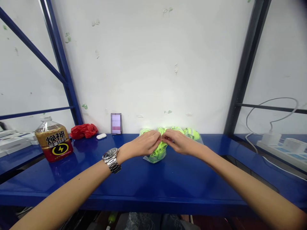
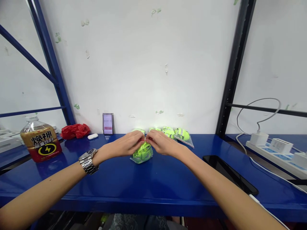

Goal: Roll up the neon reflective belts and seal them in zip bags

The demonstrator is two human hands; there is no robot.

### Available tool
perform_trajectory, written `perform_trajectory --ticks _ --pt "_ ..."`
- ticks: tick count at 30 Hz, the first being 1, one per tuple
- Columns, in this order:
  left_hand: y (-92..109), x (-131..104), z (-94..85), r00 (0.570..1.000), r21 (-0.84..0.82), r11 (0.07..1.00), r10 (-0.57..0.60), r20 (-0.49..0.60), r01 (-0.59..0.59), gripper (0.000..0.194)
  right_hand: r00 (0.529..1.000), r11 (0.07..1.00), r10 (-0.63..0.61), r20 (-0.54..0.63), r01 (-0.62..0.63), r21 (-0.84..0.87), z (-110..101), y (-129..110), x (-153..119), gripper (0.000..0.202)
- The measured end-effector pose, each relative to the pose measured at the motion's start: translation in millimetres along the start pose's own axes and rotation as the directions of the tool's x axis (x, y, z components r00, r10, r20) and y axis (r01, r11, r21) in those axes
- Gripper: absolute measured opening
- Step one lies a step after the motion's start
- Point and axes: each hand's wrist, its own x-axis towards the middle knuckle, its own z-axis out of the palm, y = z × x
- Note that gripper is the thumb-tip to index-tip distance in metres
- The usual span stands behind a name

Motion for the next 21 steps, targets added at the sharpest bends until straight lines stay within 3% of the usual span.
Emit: perform_trajectory --ticks 6,9,11,14,16,18,21 --pt "3 -3 -4.1 0.998 0.042 0.999 -0.017 0.066 0.014 0.019 0.999 0.994 -0.014 0.049 0.019 -0.108 -3 -7 1 0.016" --pt "9 -2 -3.6 0.995 0.181 0.983 0.011 0.097 -0.029 0.013 0.995 0.948 0.028 0.090 0.002 -0.318 -2 -17 4 0.012" --pt "12 1 -0.4 0.993 0.304 0.949 0.048 0.103 -0.078 0.011 0.993 0.874 0.108 0.054 -0.068 -0.481 4 -21 6 0.018" --pt "7 4 9.4 0.997 0.472 0.879 0.063 0.044 -0.076 0.020 0.981 0.781 0.188 -0.045 -0.177 -0.599 16 -19 7 0.022" --pt "-2 2 16.7 0.997 0.522 0.852 0.054 -0.046 -0.022 0.031 0.977 0.769 0.202 -0.063 -0.198 -0.608 20 -14 7 0.022" --pt "-14 -2 21.5 0.992 0.526 0.850 0.043 -0.117 0.025 0.041 0.982 0.784 0.184 -0.046 -0.174 -0.596 20 -10 6 0.021" --pt "-25 -9 23.3 0.989 0.533 0.846 0.062 -0.131 0.018 0.048 0.997 0.797 0.081 0.011 -0.058 -0.602 12 -10 3 0.020"
